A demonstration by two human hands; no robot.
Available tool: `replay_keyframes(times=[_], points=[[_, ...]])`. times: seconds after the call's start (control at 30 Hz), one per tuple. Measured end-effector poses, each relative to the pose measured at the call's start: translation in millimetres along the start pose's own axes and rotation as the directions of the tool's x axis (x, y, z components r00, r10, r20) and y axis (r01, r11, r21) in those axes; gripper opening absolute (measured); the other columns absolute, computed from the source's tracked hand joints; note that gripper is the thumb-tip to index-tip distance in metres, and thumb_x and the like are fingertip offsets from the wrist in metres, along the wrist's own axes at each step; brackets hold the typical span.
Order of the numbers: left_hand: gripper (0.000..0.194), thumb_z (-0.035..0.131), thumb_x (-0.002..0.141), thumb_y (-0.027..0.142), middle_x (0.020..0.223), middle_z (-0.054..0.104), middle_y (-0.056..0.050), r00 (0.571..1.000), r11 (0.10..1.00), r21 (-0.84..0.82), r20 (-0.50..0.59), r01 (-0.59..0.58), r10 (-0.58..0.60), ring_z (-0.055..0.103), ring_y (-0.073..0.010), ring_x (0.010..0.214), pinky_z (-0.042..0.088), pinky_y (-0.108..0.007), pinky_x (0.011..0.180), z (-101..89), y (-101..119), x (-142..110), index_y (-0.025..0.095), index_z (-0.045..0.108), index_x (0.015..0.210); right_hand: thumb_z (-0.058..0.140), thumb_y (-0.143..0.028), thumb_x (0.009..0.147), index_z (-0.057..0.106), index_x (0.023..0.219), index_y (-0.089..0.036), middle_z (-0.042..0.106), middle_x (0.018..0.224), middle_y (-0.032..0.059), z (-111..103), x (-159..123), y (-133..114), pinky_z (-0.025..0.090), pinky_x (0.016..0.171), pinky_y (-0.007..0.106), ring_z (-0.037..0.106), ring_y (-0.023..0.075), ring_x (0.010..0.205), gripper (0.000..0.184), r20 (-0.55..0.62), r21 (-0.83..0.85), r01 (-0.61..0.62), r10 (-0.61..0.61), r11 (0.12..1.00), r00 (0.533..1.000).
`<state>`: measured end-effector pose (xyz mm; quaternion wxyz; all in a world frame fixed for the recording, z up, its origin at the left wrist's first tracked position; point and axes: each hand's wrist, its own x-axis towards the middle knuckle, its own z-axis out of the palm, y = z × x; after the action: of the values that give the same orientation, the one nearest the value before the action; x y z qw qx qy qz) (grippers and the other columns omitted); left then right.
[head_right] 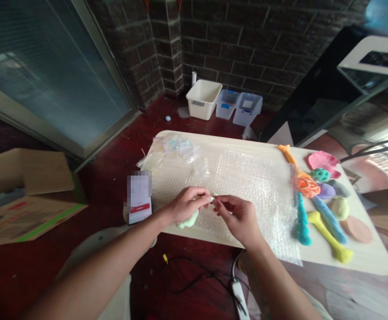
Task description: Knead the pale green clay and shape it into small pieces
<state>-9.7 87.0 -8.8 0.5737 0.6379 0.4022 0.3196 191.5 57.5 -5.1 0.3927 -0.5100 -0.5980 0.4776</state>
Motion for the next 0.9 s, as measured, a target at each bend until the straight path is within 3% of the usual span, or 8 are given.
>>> replay_keyframes(times=[0.27,0.5,0.77,0.9], points=[[0.033,0.055,0.096,0.043,0.078,0.069,-0.004,0.999,0.993,0.112,0.038,-0.026,0.022,0.062,-0.0172,0.075,0.045,-0.028,0.069,-1.0,2.6,-4.4,0.017,0.073,0.087,0.073,-0.043,0.093,0.078,0.094,-0.017,0.078,0.076,0.0088,1.1,-6.2,-7.7,0.060,0.057,0.029,0.073,0.0202,0.063,0.027,0.018,-0.136,0.049,-0.047,0.989,0.999],[0.032,0.055,0.098,0.039,0.074,0.067,-0.001,0.996,0.992,0.103,0.066,-0.069,0.062,0.061,-0.0151,0.073,0.044,-0.027,0.071,-1.0,3.3,-10.8,0.017,0.073,0.083,0.076,-0.039,0.091,0.078,0.097,-0.017,0.078,0.080,0.0084,2.2,-16.8,-10.0,0.059,0.059,0.028,0.074,0.0200,0.068,0.023,0.011,-0.170,0.097,-0.096,0.981,0.995],[0.034,0.055,0.099,0.037,0.069,0.064,0.000,0.989,0.969,0.234,0.139,-0.085,0.053,0.059,-0.0147,0.069,0.041,-0.026,0.068,12.1,17.3,-28.1,0.016,0.072,0.078,0.070,-0.030,0.093,0.078,0.093,-0.018,0.077,0.079,0.0060,-5.8,-42.0,-18.9,0.055,0.054,0.024,0.074,0.0183,0.069,0.014,0.089,-0.296,0.154,-0.134,0.943,0.987],[0.032,0.054,0.099,0.037,0.074,0.067,0.000,0.988,0.958,0.271,0.147,-0.094,0.056,0.061,-0.0154,0.074,0.040,-0.026,0.067,20.6,22.3,-36.6,0.016,0.073,0.084,0.070,-0.028,0.094,0.078,0.101,-0.019,0.077,0.083,0.0058,-8.6,-56.8,-20.9,0.054,0.053,0.023,0.073,0.0171,0.069,0.014,0.070,-0.347,0.192,-0.179,0.918,0.981]])
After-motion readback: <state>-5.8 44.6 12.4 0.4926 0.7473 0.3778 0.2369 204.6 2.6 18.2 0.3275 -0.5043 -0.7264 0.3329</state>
